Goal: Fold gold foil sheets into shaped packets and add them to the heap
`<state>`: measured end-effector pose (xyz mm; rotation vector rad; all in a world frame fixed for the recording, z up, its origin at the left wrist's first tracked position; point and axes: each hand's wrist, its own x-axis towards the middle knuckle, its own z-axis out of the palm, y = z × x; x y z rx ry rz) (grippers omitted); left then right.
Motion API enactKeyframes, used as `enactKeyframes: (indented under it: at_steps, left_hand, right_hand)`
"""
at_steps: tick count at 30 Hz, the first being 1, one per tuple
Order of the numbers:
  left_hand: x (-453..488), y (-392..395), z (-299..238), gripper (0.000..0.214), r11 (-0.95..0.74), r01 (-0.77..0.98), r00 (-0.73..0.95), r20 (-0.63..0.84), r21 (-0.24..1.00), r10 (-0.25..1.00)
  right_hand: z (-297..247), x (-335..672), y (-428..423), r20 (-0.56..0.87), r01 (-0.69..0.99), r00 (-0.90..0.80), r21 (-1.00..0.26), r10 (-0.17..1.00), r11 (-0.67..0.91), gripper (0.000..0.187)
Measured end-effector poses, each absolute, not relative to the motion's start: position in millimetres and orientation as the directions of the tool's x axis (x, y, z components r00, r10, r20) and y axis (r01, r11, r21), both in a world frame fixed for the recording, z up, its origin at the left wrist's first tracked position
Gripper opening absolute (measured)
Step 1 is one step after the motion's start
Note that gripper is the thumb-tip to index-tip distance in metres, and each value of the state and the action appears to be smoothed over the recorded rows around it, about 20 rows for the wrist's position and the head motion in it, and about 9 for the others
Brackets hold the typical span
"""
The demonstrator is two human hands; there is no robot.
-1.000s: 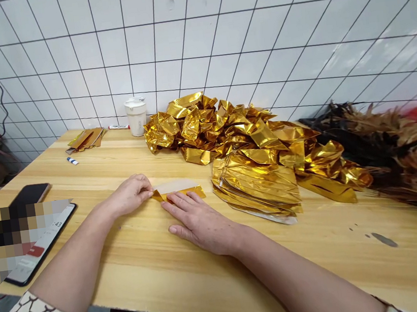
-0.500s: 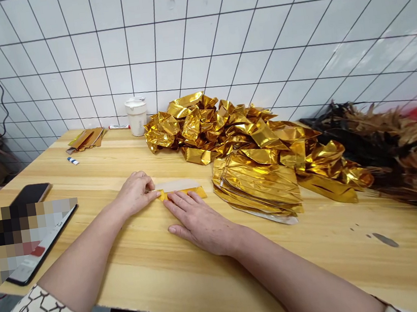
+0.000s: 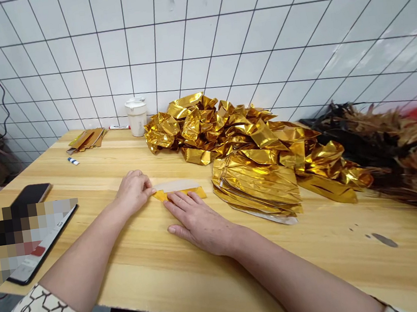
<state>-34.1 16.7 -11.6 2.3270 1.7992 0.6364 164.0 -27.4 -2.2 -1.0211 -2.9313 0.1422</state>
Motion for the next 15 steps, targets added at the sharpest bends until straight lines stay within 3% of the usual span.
enactKeyframes:
  at_steps: [3,7,11,15]
  left_hand:
    - [-27.8,11.7,-14.2,0.016,-0.435,0.869,0.358,0.307,0.237,0.882]
    - [-17.6,2.2,-15.0,0.022,-0.548,0.83,0.518,0.215,0.109,0.828]
    - [-12.5,-5.9,-10.4,0.021,-0.543,0.838,0.537,0.108,0.042,0.837]
    - [-11.7,-9.0,-4.8,0.022,-0.524,0.852,0.52,0.091,0.018,0.849]
  right_hand:
    - [-2.3,163.7,-27.6,0.004,0.619,-0.782,-0.112,0.624,0.777,0.056]
    - [-3.6,164.5,-27.2,0.006,0.621,-0.779,-0.129,0.627,0.773,0.058]
    - [-5.6,165.4,-26.6,0.022,0.612,-0.785,-0.126,0.619,0.781,0.058]
    - [-5.9,164.9,-26.6,0.006,0.62,-0.78,-0.136,0.626,0.773,0.059]
